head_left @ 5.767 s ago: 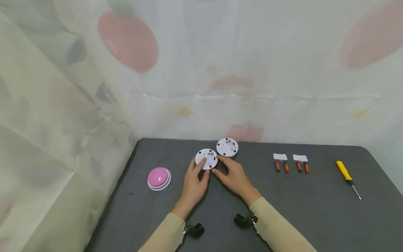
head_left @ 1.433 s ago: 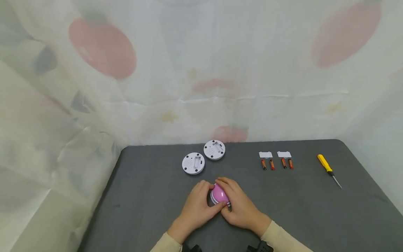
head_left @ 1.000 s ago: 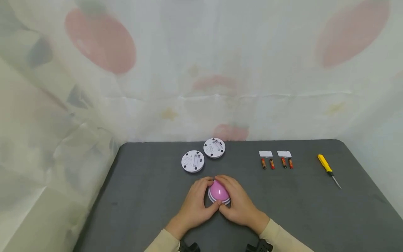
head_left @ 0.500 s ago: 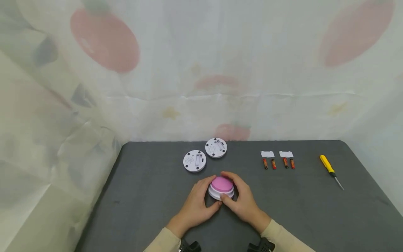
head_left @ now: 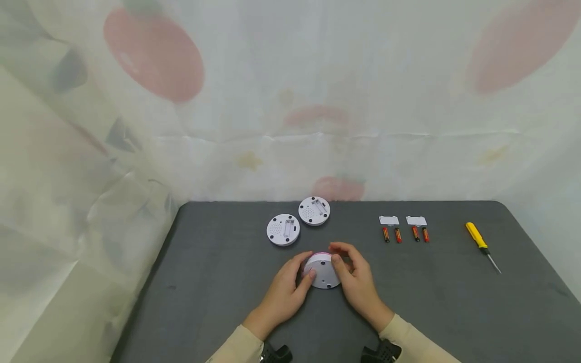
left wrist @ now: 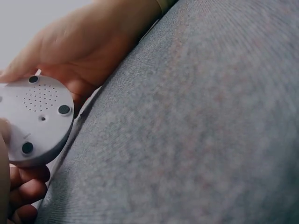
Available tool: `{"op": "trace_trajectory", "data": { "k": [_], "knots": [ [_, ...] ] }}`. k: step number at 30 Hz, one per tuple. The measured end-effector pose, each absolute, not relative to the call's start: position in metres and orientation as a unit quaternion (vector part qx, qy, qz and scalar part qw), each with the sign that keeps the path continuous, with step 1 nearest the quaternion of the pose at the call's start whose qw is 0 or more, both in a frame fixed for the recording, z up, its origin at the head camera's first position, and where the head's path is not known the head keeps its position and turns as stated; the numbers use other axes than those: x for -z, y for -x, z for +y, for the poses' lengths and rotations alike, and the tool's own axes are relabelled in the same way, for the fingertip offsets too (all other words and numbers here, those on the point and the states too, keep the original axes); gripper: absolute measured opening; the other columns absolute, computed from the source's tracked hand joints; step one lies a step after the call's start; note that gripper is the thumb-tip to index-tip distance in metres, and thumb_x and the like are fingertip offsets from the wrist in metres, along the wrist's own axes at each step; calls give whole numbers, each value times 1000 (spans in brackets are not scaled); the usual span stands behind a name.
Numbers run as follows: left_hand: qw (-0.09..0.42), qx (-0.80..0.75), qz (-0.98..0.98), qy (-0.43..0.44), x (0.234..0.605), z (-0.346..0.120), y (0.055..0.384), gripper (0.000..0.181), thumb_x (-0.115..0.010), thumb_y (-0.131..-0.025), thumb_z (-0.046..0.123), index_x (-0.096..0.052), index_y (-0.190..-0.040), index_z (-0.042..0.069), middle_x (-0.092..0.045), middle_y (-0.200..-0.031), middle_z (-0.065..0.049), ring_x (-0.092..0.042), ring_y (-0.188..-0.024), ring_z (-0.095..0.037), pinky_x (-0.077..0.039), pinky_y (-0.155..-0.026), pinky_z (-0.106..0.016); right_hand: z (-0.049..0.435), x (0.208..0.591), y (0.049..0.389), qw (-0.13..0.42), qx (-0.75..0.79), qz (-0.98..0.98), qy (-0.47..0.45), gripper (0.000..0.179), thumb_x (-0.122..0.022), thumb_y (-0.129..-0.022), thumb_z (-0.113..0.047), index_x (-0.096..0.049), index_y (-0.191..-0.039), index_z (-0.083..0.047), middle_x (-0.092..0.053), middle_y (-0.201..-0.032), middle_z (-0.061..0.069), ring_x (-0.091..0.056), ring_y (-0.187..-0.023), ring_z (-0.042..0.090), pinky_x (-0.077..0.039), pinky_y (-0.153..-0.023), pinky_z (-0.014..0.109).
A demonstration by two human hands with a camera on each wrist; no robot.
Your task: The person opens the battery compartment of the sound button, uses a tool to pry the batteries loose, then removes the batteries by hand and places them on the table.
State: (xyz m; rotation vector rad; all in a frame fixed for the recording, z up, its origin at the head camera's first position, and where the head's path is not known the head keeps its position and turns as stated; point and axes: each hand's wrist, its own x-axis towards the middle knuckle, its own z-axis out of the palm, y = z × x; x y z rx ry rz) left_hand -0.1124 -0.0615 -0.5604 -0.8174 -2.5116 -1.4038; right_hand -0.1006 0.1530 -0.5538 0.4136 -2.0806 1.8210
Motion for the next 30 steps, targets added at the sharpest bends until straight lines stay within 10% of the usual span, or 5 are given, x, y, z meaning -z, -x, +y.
{"op": "trace_trajectory", "data": {
  "k": [11,20,30],
  "knots": [
    [102,477,-826,282,563,-61,114,44,-65,-111,21,-61,-154,14,-70,-114,5,-64,-98,-8,-56,-87,-34,155,554,104,167,-608,-767,-114,14,-64,-110,-4,-71,-121,-7,-73,-111,7,-68,-91,14,-55,-72,25],
    [110,466,-840,257,560,-59,115,44,-73,-106,21,-62,-147,9,-49,-71,18,-44,-59,3,-40,-55,-18,152,551,101,192,-617,-758,-91,19,-76,-98,7,-70,-113,-1,-69,-120,18,-70,-98,25,-57,-64,21],
    [141,427,-865,224,555,-60,112,11,-71,-105,17,-62,-108,12,-43,-68,18,-39,-56,3,-34,-52,-19,152,554,101,271,-444,-833,-190,26,-82,-91,-1,-82,-117,-5,-67,-123,14,-61,-107,26,-51,-90,34]
  ]
}}
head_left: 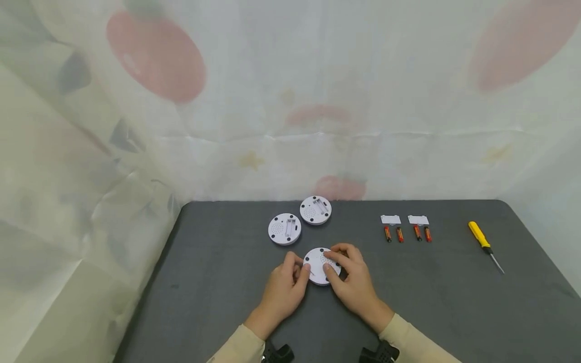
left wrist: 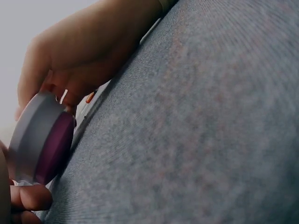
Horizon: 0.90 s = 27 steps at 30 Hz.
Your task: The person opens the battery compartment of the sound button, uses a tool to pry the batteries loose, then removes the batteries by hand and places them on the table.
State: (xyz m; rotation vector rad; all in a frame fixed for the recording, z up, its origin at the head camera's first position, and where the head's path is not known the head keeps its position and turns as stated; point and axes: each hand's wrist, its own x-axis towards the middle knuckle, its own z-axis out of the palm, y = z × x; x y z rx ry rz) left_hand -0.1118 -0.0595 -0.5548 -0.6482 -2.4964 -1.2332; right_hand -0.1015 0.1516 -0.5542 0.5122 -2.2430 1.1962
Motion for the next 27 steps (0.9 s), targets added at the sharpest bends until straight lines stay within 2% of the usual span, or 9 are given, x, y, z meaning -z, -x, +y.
{"op": "trace_trajectory", "data": {
  "k": [3,6,8,11,13,16,22,27],
  "knots": [
    [146,433,-860,226,554,-60,112,10,-71,-104,16,-61,-102,16,-46,-69,16,-41,-57,2,-36,-53,-20,152,554,102,270,-407,-847,-210,34,-84,-90,-8,-81,-124,-4,-66,-127,15,-57,-112,28,-47,-91,39],
    [133,440,-861,220,553,-61,111,16,-76,-100,16,-61,-107,17,-55,-79,12,-49,-66,-1,-43,-59,-22,154,553,103,257,-391,-853,-232,42,-88,-88,-13,-79,-128,-5,-67,-132,14,-56,-117,29,-47,-95,44],
    [115,438,-864,218,553,-62,110,24,-77,-99,18,-63,-118,16,-61,-93,8,-55,-78,-5,-49,-68,-26,155,552,103,252,-384,-852,-251,45,-89,-88,-14,-78,-131,-4,-68,-134,14,-58,-120,30,-49,-96,47],
    [86,434,-867,229,553,-63,109,47,-77,-98,22,-60,-141,13,-66,-123,2,-63,-107,-11,-55,-89,-37,159,551,104,241,-376,-850,-279,48,-90,-89,-16,-77,-133,-4,-69,-138,13,-61,-123,30,-51,-100,49],
    [62,434,-865,244,552,-65,108,61,-76,-97,24,-55,-154,12,-64,-140,-1,-62,-123,-16,-54,-102,-45,162,549,105,230,-371,-849,-298,48,-90,-90,-18,-76,-134,-4,-70,-139,13,-63,-124,30,-52,-100,49],
    [29,431,-861,268,550,-66,108,77,-78,-96,30,-48,-164,11,-57,-157,-3,-55,-142,-21,-48,-114,-53,168,546,108,209,-358,-851,-322,50,-89,-92,-23,-75,-136,-5,-69,-143,11,-64,-128,29,-51,-104,49],
    [2,416,-861,291,549,-66,109,96,-88,-90,43,-43,-167,8,-52,-163,-6,-50,-149,-24,-45,-118,-54,180,535,112,182,-305,-867,-348,48,-85,-97,-38,-77,-136,-11,-68,-147,6,-63,-133,25,-48,-109,49],
    [15,422,-860,287,550,-65,109,95,-90,-89,47,-47,-164,8,-54,-160,-5,-51,-147,-22,-46,-117,-52,180,518,112,202,-262,-859,-390,20,-88,-93,-28,-82,-108,-17,-75,-128,2,-67,-117,22,-52,-99,48]
  ]
}}
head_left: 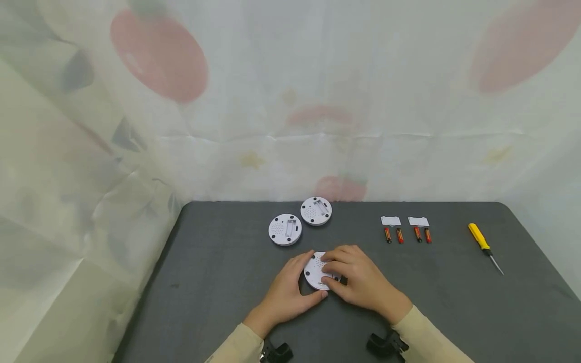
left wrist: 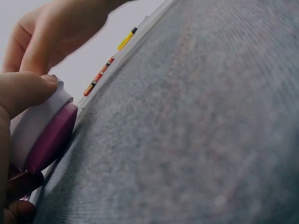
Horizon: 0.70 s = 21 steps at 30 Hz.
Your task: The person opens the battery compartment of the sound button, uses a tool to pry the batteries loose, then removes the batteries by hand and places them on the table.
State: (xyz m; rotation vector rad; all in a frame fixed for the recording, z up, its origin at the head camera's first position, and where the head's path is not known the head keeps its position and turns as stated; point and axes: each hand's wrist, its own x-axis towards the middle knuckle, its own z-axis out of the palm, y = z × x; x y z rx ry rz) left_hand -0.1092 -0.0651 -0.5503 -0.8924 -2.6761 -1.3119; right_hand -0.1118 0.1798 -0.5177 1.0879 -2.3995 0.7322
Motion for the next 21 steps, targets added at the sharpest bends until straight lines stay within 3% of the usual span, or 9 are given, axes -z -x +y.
{"op": "trace_trajectory", "data": {
  "k": [4,13,21],
  "knots": [
    [43,417,-856,302,552,-65,109,95,-92,-88,50,-51,-160,5,-57,-154,-3,-53,-143,-20,-49,-115,-48,176,502,106,205,-209,-862,-415,13,-89,-89,-20,-81,-99,-17,-77,-116,0,-70,-105,21,-56,-91,46],
    [75,422,-844,323,552,-65,111,98,-102,-77,40,-57,-154,0,-63,-134,-3,-60,-127,-18,-53,-109,-41,169,488,96,208,-120,-871,-429,11,-87,-89,-22,-84,-99,-18,-80,-115,3,-75,-101,21,-62,-86,42],
    [80,424,-839,331,553,-65,111,98,-102,-75,40,-59,-153,1,-63,-132,-2,-61,-123,-17,-54,-105,-40,168,484,93,191,-128,-871,-433,9,-87,-88,-17,-81,-95,-17,-81,-114,5,-77,-100,20,-64,-82,39]
  ]
}}
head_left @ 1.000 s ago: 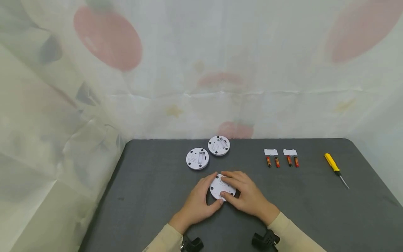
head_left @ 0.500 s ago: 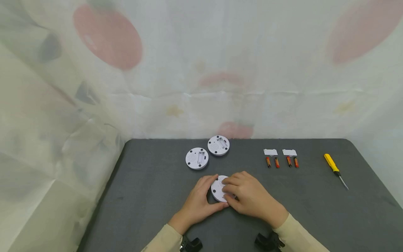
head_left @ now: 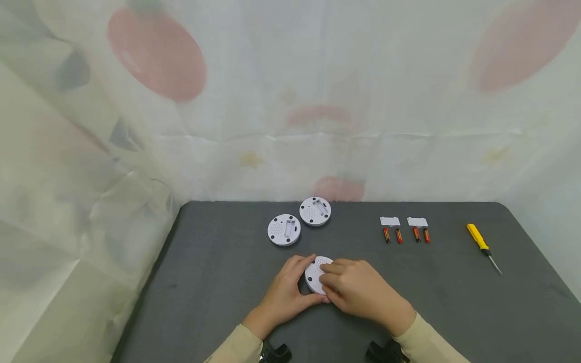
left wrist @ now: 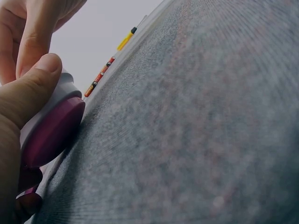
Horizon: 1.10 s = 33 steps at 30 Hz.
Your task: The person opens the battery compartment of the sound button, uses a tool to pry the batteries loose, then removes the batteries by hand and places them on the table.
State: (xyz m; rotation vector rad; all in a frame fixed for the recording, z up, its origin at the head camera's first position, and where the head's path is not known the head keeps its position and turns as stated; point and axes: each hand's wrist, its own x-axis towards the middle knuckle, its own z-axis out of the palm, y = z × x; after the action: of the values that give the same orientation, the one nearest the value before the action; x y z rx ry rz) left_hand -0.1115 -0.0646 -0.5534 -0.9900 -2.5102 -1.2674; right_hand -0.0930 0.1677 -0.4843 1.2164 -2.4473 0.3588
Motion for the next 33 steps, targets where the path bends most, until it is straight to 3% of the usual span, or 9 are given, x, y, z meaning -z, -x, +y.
{"op": "trace_trajectory", "data": {
  "k": [8,16,22,29,33],
  "knots": [
    [83,431,-834,334,554,-65,111,96,-104,-74,36,-60,-152,0,-64,-130,-3,-62,-123,-18,-54,-105,-40,164,484,88,193,-134,-876,-422,12,-88,-89,-19,-82,-99,-16,-81,-113,5,-78,-101,22,-65,-84,41],
    [121,419,-836,334,556,-66,110,94,-105,-72,34,-63,-148,-1,-66,-125,-4,-64,-116,-19,-56,-99,-40,155,484,86,203,-120,-877,-417,13,-87,-86,-12,-78,-95,-15,-80,-109,5,-77,-95,21,-64,-76,39],
    [93,418,-843,326,556,-66,109,97,-104,-73,40,-61,-151,1,-65,-127,-1,-63,-117,-15,-57,-100,-38,156,478,82,175,-123,-887,-410,14,-88,-86,-11,-78,-96,-15,-80,-110,5,-77,-96,21,-64,-75,39],
    [92,426,-838,328,555,-65,110,98,-104,-73,40,-61,-152,1,-65,-128,-1,-63,-119,-15,-56,-102,-38,158,477,82,167,-137,-891,-400,22,-85,-88,-9,-76,-107,-10,-75,-96,-3,-71,-82,14,-61,-68,35],
    [94,426,-837,329,555,-64,112,98,-105,-72,40,-62,-151,1,-66,-127,0,-64,-118,-15,-56,-102,-38,158,478,82,168,-139,-891,-399,23,-86,-88,-9,-75,-108,-11,-75,-96,-3,-71,-82,14,-61,-69,36]
  ]
}}
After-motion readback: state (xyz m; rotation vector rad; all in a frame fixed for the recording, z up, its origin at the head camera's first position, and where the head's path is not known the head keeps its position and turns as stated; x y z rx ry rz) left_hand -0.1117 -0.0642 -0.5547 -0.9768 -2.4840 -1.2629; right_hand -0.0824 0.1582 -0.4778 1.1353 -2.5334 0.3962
